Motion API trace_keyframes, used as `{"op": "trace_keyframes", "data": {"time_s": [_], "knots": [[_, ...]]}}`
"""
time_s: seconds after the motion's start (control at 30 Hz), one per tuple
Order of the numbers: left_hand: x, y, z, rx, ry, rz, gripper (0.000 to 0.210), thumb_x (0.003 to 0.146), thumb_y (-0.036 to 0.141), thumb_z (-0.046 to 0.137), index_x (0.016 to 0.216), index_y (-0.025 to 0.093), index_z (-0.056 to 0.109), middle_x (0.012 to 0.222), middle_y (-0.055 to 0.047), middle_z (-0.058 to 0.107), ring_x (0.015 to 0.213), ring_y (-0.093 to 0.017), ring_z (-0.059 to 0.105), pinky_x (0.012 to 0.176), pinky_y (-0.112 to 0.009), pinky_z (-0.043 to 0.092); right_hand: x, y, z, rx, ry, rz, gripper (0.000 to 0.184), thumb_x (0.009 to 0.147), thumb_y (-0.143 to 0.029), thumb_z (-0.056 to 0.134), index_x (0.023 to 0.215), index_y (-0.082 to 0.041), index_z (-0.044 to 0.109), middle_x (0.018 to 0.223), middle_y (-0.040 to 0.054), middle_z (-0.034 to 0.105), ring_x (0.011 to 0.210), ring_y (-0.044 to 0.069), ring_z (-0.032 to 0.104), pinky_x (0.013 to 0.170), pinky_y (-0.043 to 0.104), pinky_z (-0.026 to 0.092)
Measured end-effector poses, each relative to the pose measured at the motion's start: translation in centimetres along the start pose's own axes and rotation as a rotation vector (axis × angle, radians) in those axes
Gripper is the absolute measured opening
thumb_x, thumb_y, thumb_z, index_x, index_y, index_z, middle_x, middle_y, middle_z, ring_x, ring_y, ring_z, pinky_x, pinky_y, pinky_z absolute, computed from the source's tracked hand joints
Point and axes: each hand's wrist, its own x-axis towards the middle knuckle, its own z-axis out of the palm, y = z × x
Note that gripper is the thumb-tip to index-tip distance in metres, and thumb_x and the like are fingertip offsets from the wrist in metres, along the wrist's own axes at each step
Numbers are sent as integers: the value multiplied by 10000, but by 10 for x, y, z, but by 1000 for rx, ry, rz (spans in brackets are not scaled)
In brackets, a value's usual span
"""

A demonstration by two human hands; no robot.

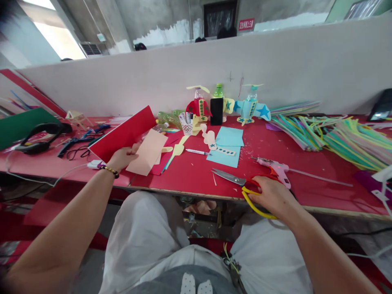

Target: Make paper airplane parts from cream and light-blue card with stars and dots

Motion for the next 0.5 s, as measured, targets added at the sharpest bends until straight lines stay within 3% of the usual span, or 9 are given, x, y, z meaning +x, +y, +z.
{"op": "trace_keyframes", "data": {"time_s": [0.07,0.13,0.2,0.3,0.37,0.43,0.5], "knots": [[-1,1,-2,18,52,39,208,501,188,696,489,183,488,729,-38,592,985,-276,534,791,-323,415,8,13,-1,10,-20,-36,380,659,-381,697,995,-206,680,988,112,701,881,297,647,696,357,473],[-6,7,-3,-6,96,74,163,542,203,686,535,181,524,830,-49,602,1023,-266,511,820,-318,399,14,19,-4,23,-21,-84,392,675,-383,704,1022,-201,698,1071,142,682,976,314,625,792,379,465],[-15,20,2,-65,91,96,134,612,260,665,627,179,559,800,-35,590,866,-211,546,751,-298,416,18,15,-10,33,9,-120,338,703,-391,695,968,-183,725,1064,175,680,1011,337,606,849,409,441],[-37,50,24,-202,-20,121,167,717,348,599,731,189,550,646,13,529,590,-125,508,572,-247,416,25,-14,-21,158,121,-69,333,718,-418,685,935,-170,727,1059,171,684,1051,364,581,897,466,412],[-55,74,46,-471,-236,123,198,734,351,625,718,187,514,589,31,490,496,-93,466,489,-218,385,30,-45,-24,426,116,2,388,702,-469,697,977,-196,712,1031,121,696,969,321,615,863,455,443],[-73,97,70,-765,-501,81,218,734,334,669,726,190,506,537,51,454,431,-77,426,425,-200,338,38,-74,-22,884,-46,86,419,720,-512,678,989,-193,711,969,106,715,867,288,644,779,424,487],[-88,112,93,-944,-622,46,231,709,285,718,717,178,514,623,43,509,509,-66,479,477,-178,367,45,-95,-13,1072,-105,71,505,821,-617,483,909,-181,722,858,102,729,765,263,666,666,388,520]]}}
